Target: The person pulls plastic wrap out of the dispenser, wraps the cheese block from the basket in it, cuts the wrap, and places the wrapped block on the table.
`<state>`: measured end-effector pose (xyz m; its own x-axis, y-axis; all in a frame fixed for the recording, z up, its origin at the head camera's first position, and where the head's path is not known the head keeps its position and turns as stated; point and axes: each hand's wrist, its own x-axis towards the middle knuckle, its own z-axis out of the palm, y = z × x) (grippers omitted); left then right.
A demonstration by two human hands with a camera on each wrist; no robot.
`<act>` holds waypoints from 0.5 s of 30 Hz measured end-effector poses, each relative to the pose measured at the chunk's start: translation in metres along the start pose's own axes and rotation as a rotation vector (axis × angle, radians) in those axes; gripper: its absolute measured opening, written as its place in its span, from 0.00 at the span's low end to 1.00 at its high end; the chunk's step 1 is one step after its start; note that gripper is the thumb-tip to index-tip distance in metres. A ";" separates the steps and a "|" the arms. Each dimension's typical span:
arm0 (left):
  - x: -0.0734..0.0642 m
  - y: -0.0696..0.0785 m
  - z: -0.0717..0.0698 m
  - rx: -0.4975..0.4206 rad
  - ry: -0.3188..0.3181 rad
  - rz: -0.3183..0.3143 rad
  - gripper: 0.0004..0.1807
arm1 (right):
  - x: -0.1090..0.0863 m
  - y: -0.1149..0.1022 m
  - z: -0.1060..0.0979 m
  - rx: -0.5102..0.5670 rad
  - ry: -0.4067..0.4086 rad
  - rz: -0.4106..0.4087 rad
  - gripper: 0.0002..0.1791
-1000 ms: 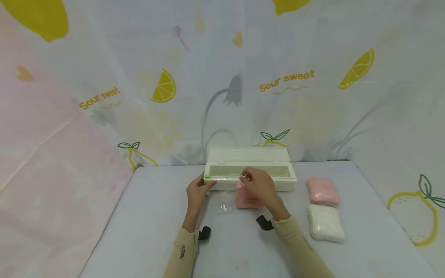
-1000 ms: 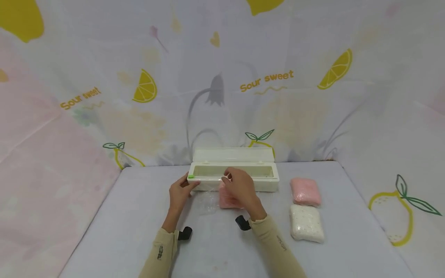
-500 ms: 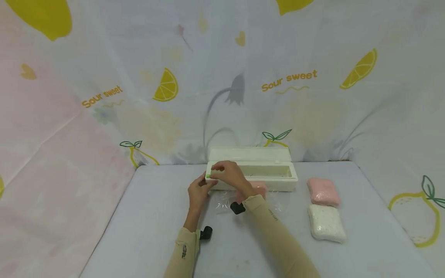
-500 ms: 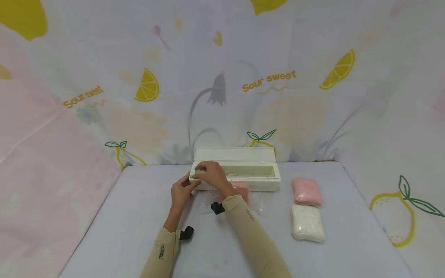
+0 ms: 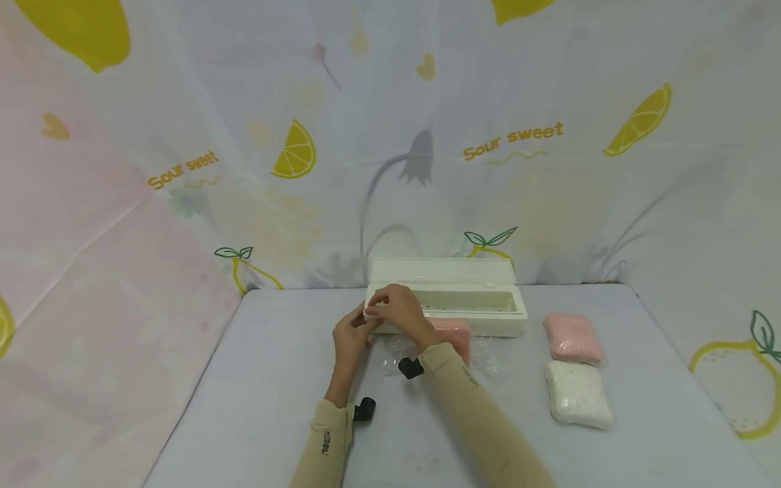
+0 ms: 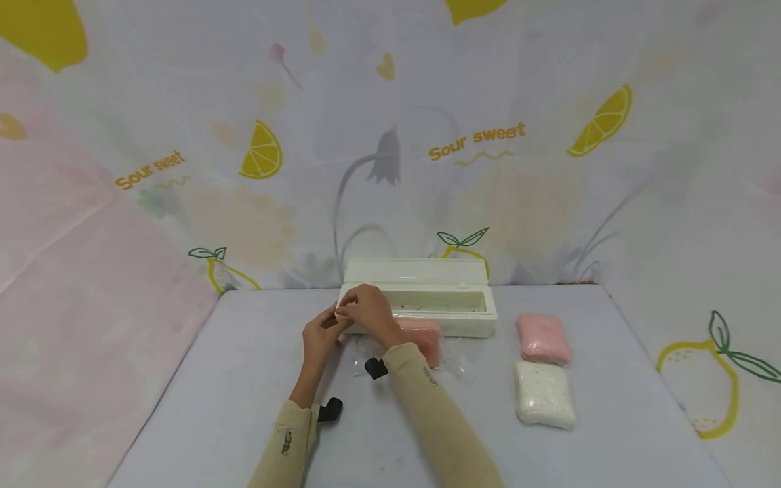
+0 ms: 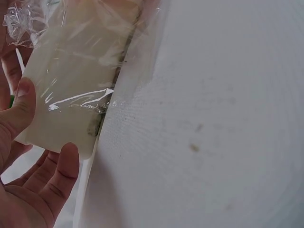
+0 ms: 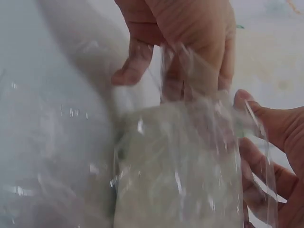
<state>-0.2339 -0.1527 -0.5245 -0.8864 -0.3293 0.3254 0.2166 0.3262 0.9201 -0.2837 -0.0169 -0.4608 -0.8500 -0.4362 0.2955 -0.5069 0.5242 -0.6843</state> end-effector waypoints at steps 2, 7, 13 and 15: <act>0.000 0.001 -0.001 -0.010 0.003 -0.014 0.32 | -0.001 0.003 -0.002 -0.039 -0.003 0.001 0.05; -0.001 0.000 -0.001 -0.009 0.018 -0.016 0.33 | -0.002 0.007 -0.006 -0.129 -0.021 -0.034 0.05; 0.000 0.000 0.001 -0.003 0.002 -0.010 0.34 | -0.018 0.015 -0.029 -0.238 0.043 -0.018 0.05; -0.001 0.002 0.001 -0.001 0.014 -0.037 0.34 | -0.032 0.027 -0.049 -0.274 0.062 0.018 0.04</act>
<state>-0.2328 -0.1505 -0.5236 -0.8878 -0.3536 0.2946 0.1845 0.3130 0.9317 -0.2770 0.0468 -0.4560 -0.8620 -0.3840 0.3309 -0.5045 0.7130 -0.4869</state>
